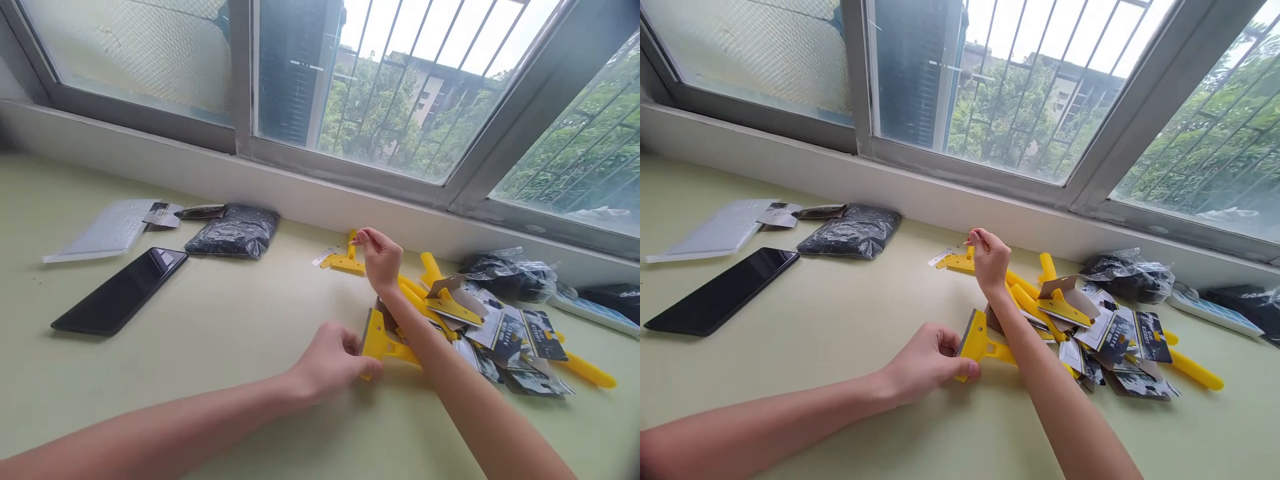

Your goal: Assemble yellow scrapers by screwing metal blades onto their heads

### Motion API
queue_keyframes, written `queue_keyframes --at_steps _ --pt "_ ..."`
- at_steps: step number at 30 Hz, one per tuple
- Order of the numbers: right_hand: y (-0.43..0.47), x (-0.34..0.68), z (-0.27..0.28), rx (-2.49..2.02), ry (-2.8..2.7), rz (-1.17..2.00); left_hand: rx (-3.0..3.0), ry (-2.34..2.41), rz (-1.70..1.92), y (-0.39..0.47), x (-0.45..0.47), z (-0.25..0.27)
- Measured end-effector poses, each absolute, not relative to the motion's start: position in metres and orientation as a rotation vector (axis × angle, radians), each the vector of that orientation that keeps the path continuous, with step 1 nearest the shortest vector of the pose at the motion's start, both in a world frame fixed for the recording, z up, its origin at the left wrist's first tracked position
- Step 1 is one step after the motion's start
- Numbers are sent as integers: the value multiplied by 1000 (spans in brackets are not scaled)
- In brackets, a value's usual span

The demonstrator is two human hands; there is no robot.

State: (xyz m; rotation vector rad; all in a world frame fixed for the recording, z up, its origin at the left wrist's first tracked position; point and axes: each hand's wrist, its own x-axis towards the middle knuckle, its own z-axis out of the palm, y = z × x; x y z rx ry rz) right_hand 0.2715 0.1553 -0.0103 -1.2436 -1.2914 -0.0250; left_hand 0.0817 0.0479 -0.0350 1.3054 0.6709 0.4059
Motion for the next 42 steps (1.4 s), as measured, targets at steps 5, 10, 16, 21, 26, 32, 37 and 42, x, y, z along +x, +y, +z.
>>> queue_keyframes --at_steps 5,10,16,21,26,32,37,42 --pt "170 274 -19 -1283 -1314 -21 994 674 376 51 88 -29" --pt "174 277 -22 -1317 -1317 -20 933 688 399 50 91 -29" --pt "174 280 -24 -1359 -1342 19 930 683 406 50 90 -28" --pt "174 278 -24 -1364 -1333 50 945 668 411 49 88 -24" --pt "168 275 -15 -1291 -1262 16 937 664 405 49 87 -24" --pt "111 278 13 -1205 -1194 14 953 668 372 54 84 -25" --pt "70 283 34 -1184 -1204 43 992 663 339 56 82 -24" --pt "111 283 23 -1182 -1175 96 974 665 302 56 78 -18"
